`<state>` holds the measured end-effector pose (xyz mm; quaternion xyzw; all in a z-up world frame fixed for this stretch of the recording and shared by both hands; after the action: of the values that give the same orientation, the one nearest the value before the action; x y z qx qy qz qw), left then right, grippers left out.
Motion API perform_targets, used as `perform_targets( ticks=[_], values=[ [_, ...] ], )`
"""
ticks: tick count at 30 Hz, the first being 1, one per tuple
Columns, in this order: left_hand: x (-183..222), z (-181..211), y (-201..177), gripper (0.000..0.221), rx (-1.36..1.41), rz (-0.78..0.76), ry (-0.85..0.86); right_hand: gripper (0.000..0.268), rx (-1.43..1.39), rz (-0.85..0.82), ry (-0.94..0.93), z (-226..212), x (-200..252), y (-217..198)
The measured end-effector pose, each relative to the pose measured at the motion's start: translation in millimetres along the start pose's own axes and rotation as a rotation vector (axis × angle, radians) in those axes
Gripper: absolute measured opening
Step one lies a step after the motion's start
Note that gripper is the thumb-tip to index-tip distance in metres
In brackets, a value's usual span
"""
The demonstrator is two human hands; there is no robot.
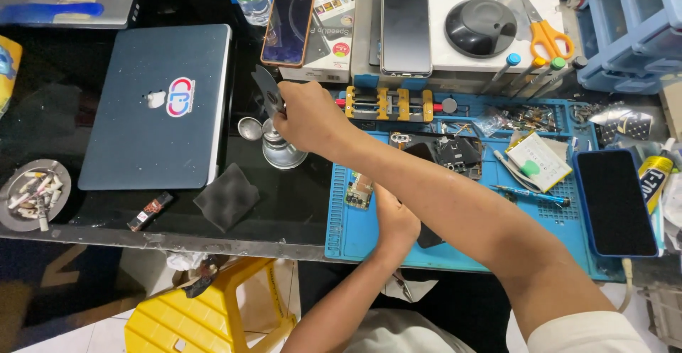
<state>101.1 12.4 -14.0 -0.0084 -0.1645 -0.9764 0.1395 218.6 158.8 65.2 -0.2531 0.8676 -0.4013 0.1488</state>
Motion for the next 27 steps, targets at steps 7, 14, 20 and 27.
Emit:
perform_targets(
  ticks=[7,14,20,27],
  values=[
    [2.4,3.4,-9.0,0.078,0.002,-0.001,-0.030,0.008,-0.138,0.047,-0.033,3.5,0.8,-8.2],
    [2.8,-3.4,-18.4,0.069,0.048,0.022,-0.074,0.007,-0.308,-0.027,0.087,16.2,15.9,-34.7],
    [8.0,9.2,-18.0,0.071,-0.076,-0.031,-0.170,0.017,-0.518,0.059,0.035,55.1,72.7,-95.0],
    [5.9,5.4,-13.6,0.067,-0.061,0.005,-0.142,0.018,-0.457,0.248,0.226,153.5,164.3,-134.0]
  ],
)
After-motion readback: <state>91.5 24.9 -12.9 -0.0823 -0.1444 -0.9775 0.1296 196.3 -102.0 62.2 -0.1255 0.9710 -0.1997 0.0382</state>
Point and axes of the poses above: each hand's wrist, its own x-axis away from the middle knuckle, its own y-axis out of the palm, z = x × y, the point moved 10 cm from there along -x, towards the middle knuckle
